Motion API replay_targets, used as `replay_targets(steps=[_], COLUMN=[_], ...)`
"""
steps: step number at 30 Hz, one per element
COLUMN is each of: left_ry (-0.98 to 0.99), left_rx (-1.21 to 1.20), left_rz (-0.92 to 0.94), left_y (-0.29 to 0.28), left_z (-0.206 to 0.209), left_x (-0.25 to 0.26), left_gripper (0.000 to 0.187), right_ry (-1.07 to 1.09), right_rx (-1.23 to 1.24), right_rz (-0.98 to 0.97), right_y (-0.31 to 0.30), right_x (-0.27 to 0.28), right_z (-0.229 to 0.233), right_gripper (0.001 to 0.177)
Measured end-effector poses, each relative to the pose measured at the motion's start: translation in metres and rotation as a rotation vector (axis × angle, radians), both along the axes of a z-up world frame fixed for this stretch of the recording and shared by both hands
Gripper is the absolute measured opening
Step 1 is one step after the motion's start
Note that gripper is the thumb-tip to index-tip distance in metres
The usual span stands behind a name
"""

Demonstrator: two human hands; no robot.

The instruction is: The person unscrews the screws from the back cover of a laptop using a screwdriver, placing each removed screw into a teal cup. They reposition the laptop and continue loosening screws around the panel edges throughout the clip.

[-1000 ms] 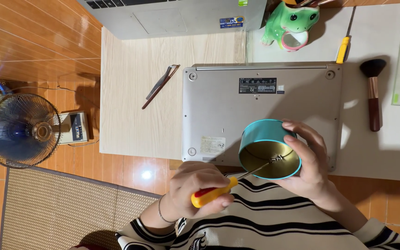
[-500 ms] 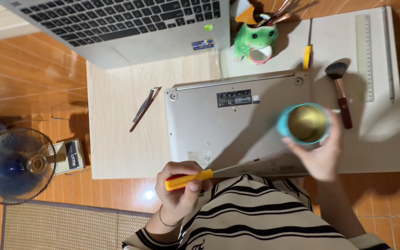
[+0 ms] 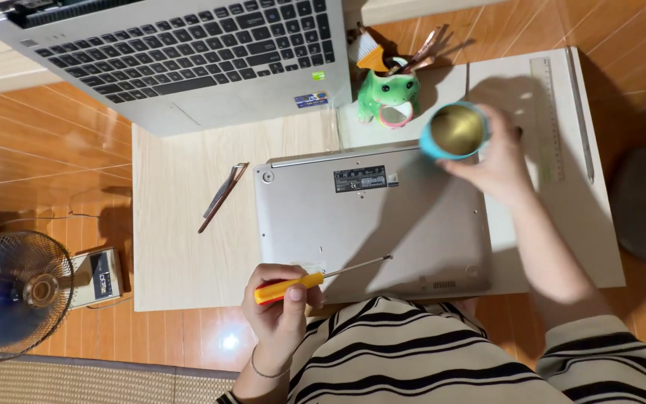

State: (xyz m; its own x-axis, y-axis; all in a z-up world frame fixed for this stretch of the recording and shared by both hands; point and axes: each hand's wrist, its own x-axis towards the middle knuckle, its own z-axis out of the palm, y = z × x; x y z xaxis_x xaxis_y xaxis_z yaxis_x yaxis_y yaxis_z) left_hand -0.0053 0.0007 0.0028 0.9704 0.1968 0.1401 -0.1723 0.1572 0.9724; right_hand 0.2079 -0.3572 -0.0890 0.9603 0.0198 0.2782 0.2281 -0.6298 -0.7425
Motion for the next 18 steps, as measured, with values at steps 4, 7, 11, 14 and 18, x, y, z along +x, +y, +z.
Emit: replay_targets(steps=[4, 7, 11, 14, 18], left_ry=[0.008, 0.024, 0.001, -0.006, -0.012], left_rx=[0.0, -0.002, 0.005, 0.017, 0.012], left_rz=[0.057, 0.115, 0.163, 0.196, 0.234], left_y=[0.01, 0.016, 0.023, 0.028, 0.034], left_z=[-0.003, -0.004, -0.003, -0.002, -0.004], left_x=[-0.008, -0.014, -0.02, -0.024, -0.025], left_gripper=[0.024, 0.026, 0.028, 0.029, 0.03], right_ry=[0.035, 0.085, -0.067, -0.076, -0.066], right_rx=[-0.091, -0.066, -0.134, -0.141, -0.239], right_rz=[0.166, 0.245, 0.389, 0.356, 0.3], right_y=[0.074, 0.124, 0.185, 0.217, 0.234], right_x=[-0.001, 0.005, 0.035, 0.056, 0.066], right_z=[0.024, 0.027, 0.008, -0.011, -0.03], right_gripper=[0.102, 0.099, 0.101, 0.102, 0.107])
